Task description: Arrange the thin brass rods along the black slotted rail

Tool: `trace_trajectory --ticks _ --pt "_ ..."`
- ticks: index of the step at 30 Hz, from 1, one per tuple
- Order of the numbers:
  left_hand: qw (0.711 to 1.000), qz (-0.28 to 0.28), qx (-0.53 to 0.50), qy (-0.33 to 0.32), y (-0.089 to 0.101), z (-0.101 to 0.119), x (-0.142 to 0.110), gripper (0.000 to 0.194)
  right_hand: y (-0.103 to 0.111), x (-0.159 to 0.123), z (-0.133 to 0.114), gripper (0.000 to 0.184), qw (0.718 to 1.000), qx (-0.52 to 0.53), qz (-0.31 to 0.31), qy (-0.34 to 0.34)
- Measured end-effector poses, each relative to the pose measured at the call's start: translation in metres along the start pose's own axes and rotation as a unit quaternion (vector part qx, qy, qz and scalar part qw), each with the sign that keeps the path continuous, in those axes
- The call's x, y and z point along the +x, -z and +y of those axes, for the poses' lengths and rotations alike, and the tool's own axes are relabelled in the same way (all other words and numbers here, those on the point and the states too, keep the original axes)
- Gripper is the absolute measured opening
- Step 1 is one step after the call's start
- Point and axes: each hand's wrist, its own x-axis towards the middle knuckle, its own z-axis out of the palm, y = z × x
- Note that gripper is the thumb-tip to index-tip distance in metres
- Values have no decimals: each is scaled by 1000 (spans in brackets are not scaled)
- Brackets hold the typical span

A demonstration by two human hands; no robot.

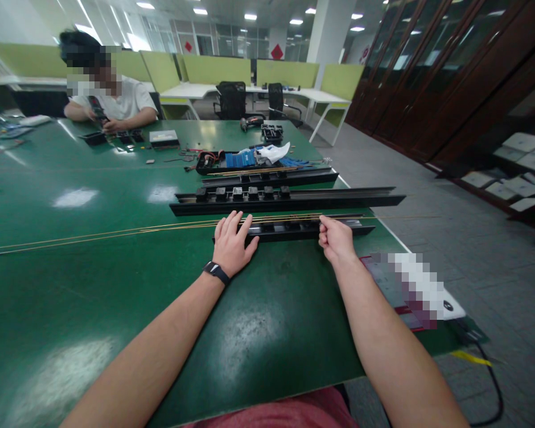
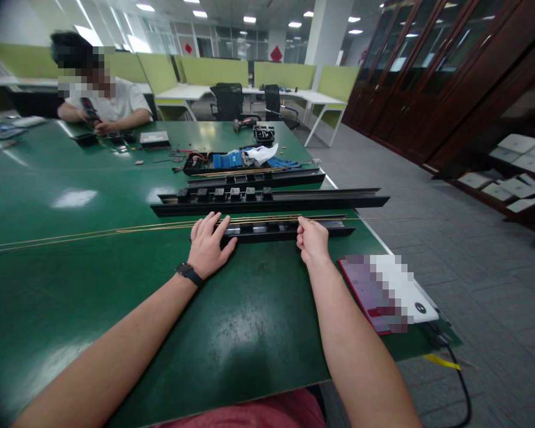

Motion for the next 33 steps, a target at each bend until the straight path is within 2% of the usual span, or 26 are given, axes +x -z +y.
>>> trace_trajectory --ticks 9,33 --pt "1000 3 -7 4 0 0 0 59 1 -1 1 39 1000 -9 -12 -3" --pt "1000 1 -2 0 1 1 0 57 1 1 0 34 1000 -3 -6 6"
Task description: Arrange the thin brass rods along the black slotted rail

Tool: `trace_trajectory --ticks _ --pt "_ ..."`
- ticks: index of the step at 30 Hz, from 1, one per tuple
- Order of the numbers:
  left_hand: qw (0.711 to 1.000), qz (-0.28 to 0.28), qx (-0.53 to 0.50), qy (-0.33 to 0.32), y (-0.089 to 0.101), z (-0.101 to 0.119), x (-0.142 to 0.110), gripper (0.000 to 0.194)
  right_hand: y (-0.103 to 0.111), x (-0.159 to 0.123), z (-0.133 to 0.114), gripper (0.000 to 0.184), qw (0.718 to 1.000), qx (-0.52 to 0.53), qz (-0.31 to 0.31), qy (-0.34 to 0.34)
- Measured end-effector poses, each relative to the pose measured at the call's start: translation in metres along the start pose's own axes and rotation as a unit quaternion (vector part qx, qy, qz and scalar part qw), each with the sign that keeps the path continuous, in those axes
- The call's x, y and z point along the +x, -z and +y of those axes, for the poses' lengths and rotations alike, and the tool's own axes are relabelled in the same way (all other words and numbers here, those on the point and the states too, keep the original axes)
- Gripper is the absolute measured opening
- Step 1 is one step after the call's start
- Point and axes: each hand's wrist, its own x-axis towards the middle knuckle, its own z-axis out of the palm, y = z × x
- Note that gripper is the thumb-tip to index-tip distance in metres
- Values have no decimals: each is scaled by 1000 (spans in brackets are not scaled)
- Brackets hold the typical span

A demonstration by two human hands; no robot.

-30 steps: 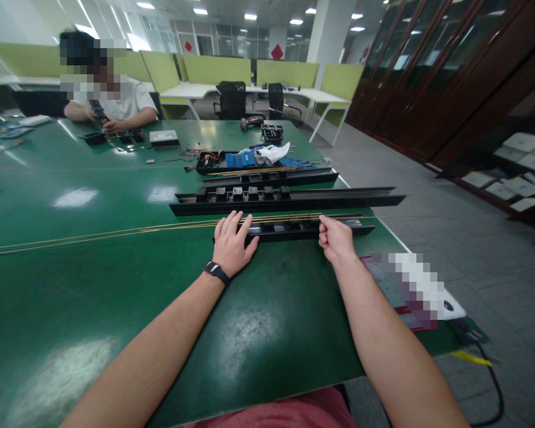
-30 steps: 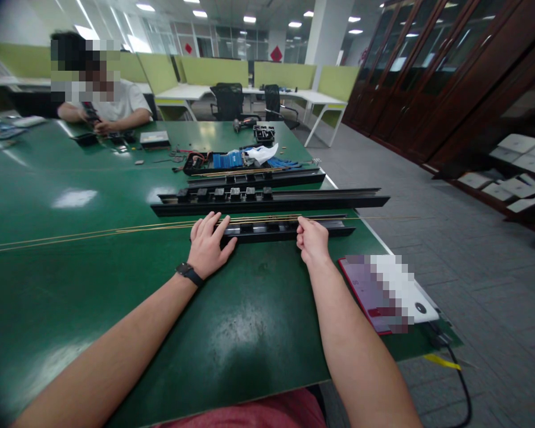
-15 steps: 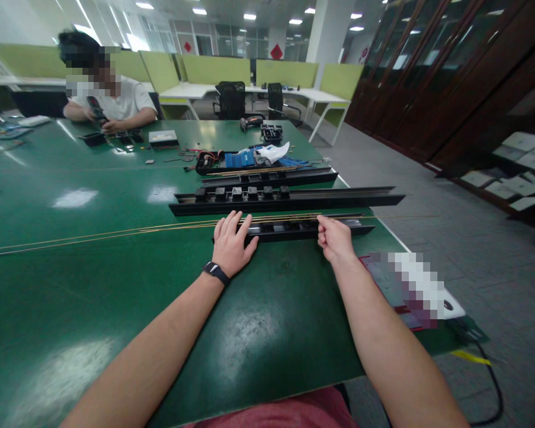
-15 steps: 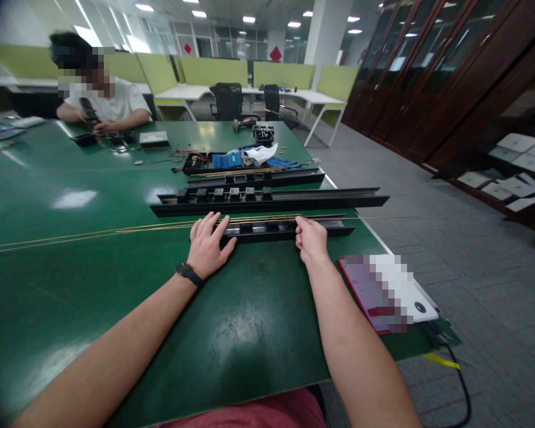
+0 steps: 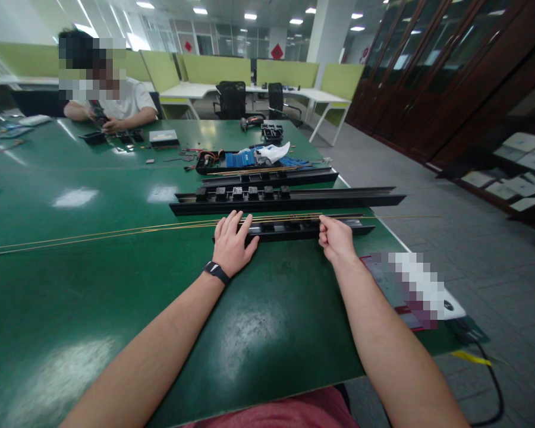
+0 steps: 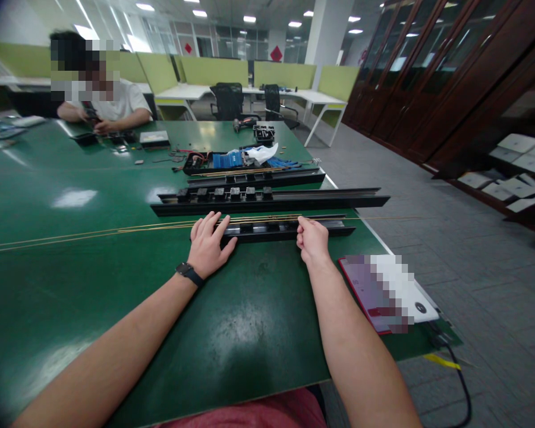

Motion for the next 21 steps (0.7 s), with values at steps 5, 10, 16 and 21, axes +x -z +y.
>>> trace_trajectory --ticks 5,10,16,21 --pt "1000 3 4 -3 -1 0 0 57 0 0 0 33 1000 3 3 -1" --pt "1000 3 7 -3 -1 0 0 57 0 -1 0 32 1000 4 6 -3" --pt "1000 2 14 -1 -1 0 0 56 1 -1 1 37 1000 -6 -9 -3" --pt "1000 4 16 -1 -1 1 0 56 1 1 4 34 1000 -4 -5 -1"
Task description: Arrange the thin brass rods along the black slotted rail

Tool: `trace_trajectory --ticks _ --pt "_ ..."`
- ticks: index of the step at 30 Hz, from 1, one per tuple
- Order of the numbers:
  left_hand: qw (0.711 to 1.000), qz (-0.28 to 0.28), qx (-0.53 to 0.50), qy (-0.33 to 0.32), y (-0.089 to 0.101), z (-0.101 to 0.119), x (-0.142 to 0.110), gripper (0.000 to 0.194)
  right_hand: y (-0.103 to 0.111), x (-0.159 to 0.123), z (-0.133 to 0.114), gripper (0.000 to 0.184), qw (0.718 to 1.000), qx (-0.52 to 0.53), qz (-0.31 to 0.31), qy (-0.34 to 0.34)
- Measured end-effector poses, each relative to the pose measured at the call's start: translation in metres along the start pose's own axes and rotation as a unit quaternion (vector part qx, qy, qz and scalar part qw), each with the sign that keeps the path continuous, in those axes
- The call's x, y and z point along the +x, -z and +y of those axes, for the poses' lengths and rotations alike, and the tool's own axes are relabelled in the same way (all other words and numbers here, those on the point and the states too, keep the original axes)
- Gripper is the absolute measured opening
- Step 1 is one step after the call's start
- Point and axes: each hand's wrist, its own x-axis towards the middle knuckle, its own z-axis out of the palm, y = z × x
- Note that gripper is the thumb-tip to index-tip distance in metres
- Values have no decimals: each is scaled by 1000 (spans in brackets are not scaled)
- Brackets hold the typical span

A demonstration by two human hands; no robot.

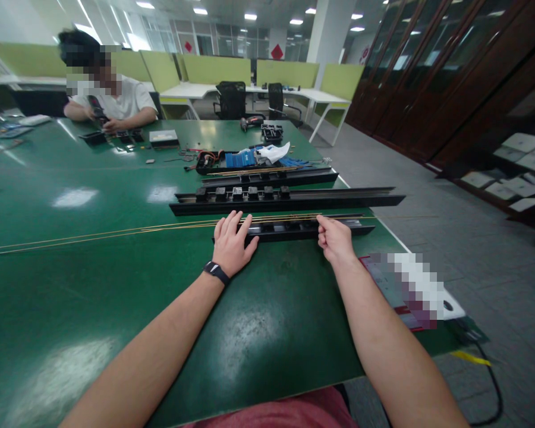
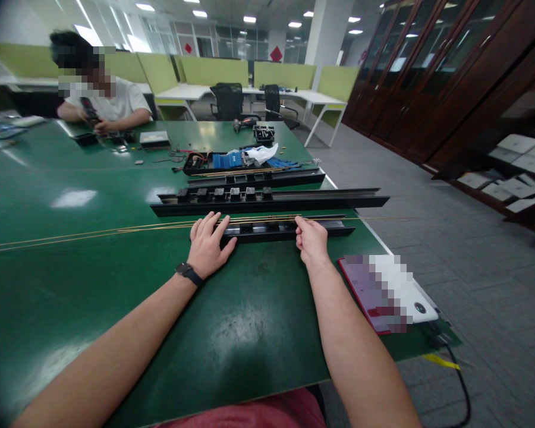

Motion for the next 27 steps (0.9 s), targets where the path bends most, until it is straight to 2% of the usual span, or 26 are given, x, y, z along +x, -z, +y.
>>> trace_trajectory --ticks 27 --pt "1000 -3 -11 3 0 -1 0 57 0 -1 -4 30 1000 4 17 -1"
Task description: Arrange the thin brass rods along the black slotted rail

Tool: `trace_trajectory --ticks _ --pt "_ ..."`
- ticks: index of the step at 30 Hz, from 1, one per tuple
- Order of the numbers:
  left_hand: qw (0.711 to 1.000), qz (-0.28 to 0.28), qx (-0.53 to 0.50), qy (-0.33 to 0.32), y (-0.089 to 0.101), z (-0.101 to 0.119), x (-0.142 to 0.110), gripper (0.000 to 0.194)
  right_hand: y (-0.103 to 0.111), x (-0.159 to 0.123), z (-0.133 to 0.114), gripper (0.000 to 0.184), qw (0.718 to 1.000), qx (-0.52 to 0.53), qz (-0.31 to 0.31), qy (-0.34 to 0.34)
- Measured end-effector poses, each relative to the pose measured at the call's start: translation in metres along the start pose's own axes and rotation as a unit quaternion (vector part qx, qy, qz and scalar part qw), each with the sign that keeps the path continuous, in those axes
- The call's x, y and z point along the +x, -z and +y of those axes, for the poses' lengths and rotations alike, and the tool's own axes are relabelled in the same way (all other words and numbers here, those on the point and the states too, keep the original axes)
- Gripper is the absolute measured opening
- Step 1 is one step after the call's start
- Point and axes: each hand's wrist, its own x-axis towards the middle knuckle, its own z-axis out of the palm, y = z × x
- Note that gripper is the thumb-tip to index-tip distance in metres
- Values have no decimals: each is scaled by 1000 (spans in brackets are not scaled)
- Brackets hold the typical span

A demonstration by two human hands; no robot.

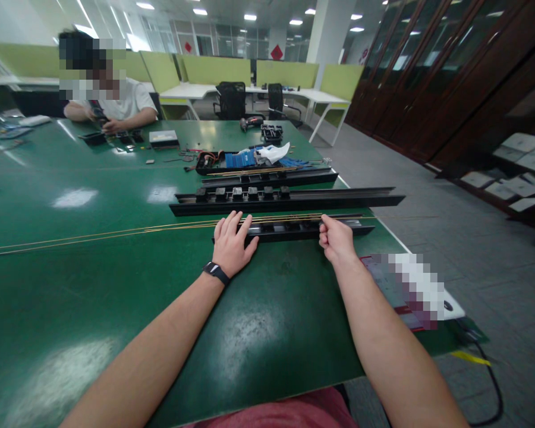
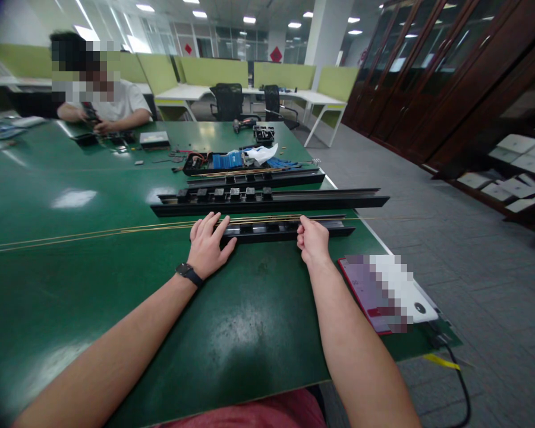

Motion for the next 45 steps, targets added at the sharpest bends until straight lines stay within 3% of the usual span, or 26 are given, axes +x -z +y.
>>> trace_trajectory --ticks 8,32,45 --pt "1000 1 6 -1 0 0 0 56 0 -1 2 33 1000 -8 -20 0" --pt "1000 -2 1 -4 -1 -1 0 57 -2 -2 -2 31 1000 -1 -5 -5" --pt "1000 0 -4 0 0 0 0 58 -1 -2 1 40 1000 -16 -15 -11"
